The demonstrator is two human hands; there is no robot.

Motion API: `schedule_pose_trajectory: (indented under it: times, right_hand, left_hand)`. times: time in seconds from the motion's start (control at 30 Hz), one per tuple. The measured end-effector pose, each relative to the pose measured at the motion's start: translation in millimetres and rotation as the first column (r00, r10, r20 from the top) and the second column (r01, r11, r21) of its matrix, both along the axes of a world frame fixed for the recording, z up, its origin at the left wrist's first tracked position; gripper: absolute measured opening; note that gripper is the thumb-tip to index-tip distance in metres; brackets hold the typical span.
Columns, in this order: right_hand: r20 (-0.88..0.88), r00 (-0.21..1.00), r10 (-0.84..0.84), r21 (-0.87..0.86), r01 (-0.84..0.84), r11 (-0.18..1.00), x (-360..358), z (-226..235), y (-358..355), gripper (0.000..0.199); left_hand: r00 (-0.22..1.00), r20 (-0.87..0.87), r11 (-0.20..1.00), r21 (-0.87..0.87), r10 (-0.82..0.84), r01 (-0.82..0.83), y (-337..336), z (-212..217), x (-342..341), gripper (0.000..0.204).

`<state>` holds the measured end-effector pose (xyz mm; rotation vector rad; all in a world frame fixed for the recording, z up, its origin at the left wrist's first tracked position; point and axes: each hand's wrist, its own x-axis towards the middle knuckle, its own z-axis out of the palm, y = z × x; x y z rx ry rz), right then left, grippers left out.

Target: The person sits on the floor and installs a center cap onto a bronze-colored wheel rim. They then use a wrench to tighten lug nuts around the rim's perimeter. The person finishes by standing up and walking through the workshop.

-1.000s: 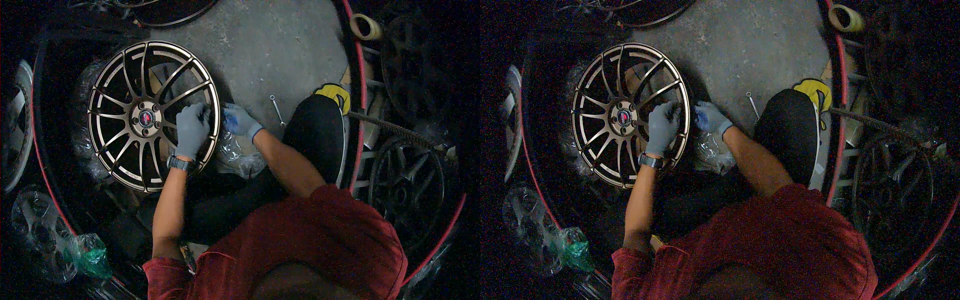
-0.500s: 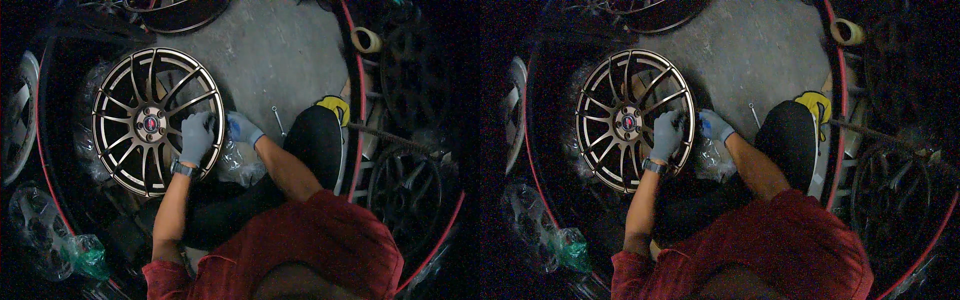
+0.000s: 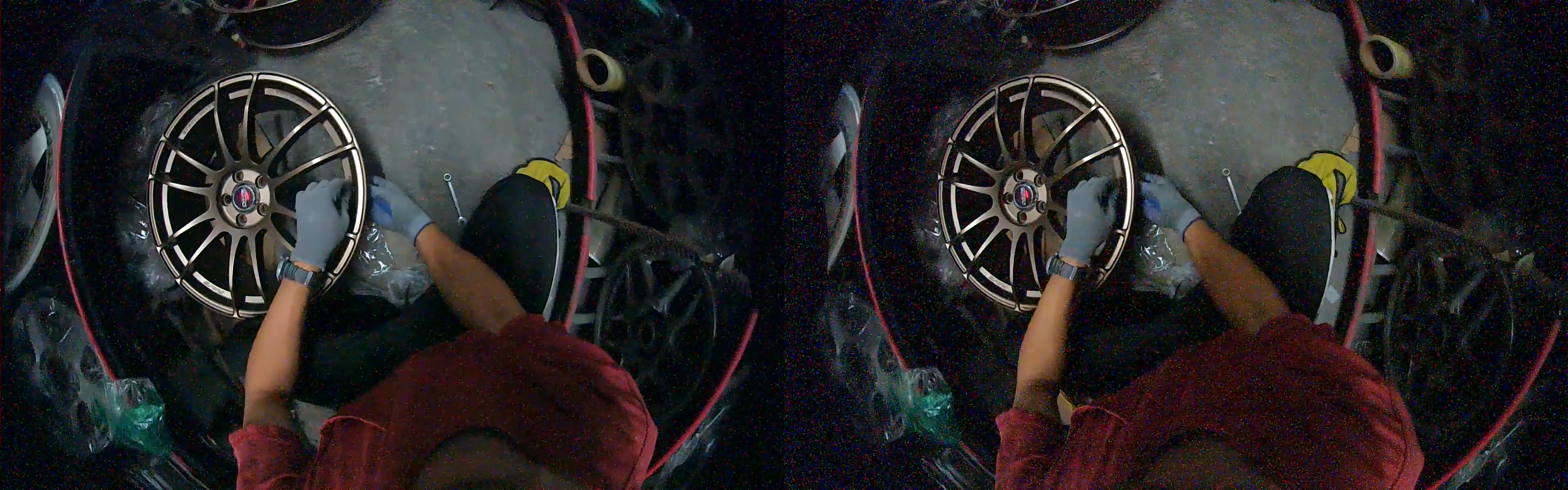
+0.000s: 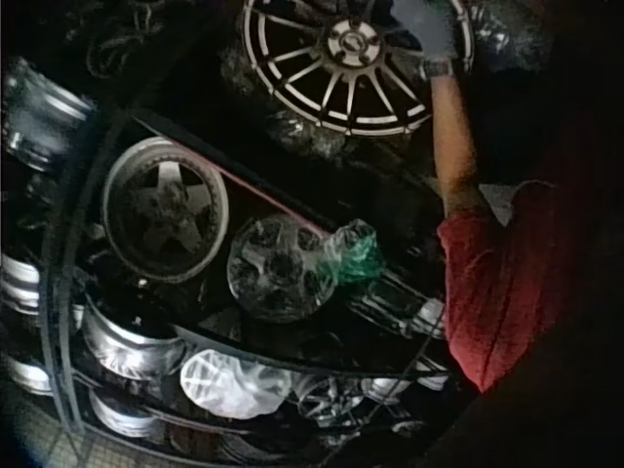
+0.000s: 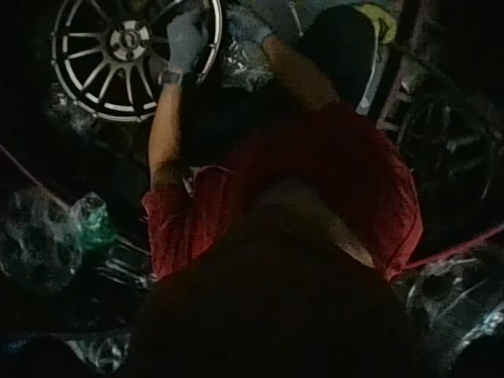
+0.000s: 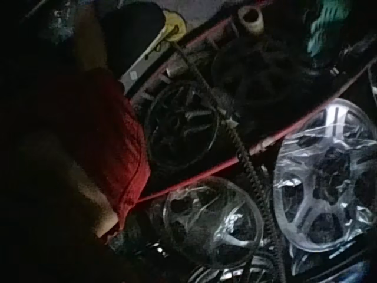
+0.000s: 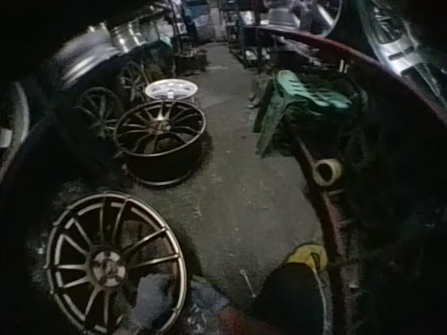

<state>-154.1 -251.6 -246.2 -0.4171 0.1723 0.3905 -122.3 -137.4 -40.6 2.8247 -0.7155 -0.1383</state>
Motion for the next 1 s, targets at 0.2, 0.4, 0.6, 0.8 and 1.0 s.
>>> schedule_pose_trajectory:
  times: [0.2,0.4,0.6,0.8,1.0]
  right_hand:
    - [-0.087,0.994,0.073,0.412,-0.031,0.911,-7,44,-18,0.033]
    - [-0.024,0.995,0.098,0.363,-0.083,0.928,-8,39,-22,0.035]
    - [0.222,0.972,0.082,-0.244,-0.026,0.969,-8,2,-9,0.033]
    - [0.439,0.895,0.083,-0.596,0.220,0.772,-9,-45,2,0.038]
    - [0.389,0.916,0.096,-0.629,0.188,0.755,-5,-72,11,0.035]
  left_hand:
    - [1.000,0.005,1.000,0.014,0.022,-0.022,-3,3,0,0.021]
    - [0.995,-0.082,0.998,0.023,0.057,-0.055,-5,8,0,0.024]
    - [0.999,-0.028,1.000,0.002,0.026,-0.026,-2,7,-1,0.031]
    - [1.000,-0.026,0.999,0.033,0.001,0.000,-3,7,-1,0.032]
    - [1.000,-0.023,0.999,0.036,0.017,-0.016,-4,6,-1,0.030]
